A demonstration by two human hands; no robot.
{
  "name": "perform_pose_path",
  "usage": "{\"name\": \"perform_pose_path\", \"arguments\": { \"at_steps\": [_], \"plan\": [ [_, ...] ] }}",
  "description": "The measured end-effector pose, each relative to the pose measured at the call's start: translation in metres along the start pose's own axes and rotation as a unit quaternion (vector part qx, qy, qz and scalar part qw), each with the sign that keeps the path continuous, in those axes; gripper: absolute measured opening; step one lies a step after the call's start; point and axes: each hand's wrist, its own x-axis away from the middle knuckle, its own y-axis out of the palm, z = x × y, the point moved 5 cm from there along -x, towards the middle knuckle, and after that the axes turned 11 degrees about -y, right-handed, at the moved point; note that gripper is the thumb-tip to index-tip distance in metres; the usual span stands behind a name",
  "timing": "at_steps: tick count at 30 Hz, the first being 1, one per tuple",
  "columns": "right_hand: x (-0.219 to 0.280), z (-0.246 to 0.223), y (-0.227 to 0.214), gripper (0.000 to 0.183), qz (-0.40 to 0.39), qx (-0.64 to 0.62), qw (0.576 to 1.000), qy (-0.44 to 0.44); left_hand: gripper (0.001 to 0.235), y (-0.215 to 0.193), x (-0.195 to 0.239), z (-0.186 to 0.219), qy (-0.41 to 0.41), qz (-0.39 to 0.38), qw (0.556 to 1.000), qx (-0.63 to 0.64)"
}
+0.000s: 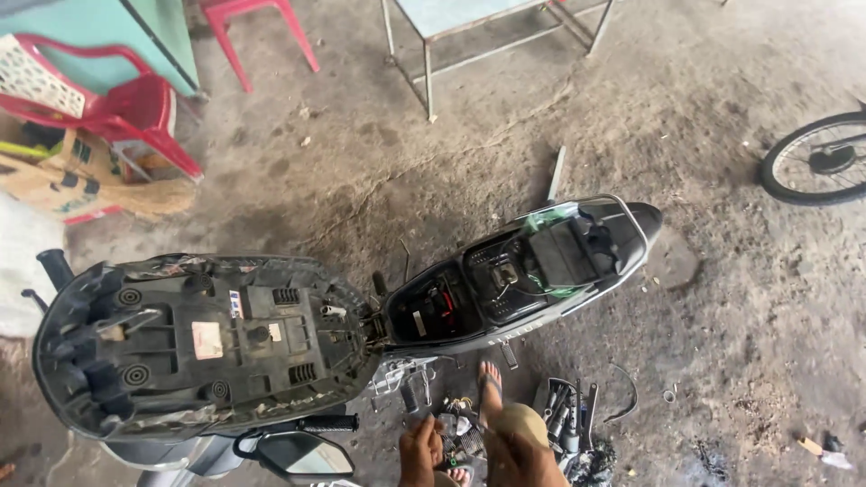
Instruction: The person works on the internal components of a motorcycle, specifically focusing on the area under the seat. They use a wrench to loosen and remove a bolt from a black rectangular component, likely a battery or fuse box, and then reinsert it.
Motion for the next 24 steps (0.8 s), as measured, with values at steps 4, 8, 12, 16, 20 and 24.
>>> {"name": "perform_pose_path", "arguments": {
  "at_steps": [4, 8, 12, 16, 20, 24],
  "plan": [
    [-0.15, -0.031, -0.035, 0.019, -0.065, 0.173, 0.982, 0.05, 0.03, 0.031, 0.0, 0.052, 0.103, 0.017, 0.994, -0.002],
    [-0.223, 0.027, -0.021, 0.013, -0.152, 0.238, 0.958, 0.055, 0.019, 0.049, -0.046, 0.085, 0.264, 0.156, 0.944, -0.117],
    [-0.275, 0.098, 0.0, 0.014, -0.301, 0.287, 0.899, 0.138, 0.022, 0.099, -0.063, 0.163, 0.236, 0.214, 0.898, -0.305],
    [-0.303, 0.136, 0.027, 0.014, -0.348, 0.239, 0.9, 0.105, 0.017, 0.121, -0.103, 0.214, 0.312, 0.215, 0.799, -0.467],
    [-0.302, 0.191, 0.061, 0.018, -0.357, 0.229, 0.904, 0.059, 0.015, 0.112, -0.178, 0.212, 0.266, 0.151, 0.711, -0.633],
    [-0.315, 0.186, 0.079, 0.02, -0.363, 0.202, 0.907, 0.068, 0.019, 0.078, -0.243, 0.179, 0.175, 0.169, 0.668, -0.703]
  ]
}}
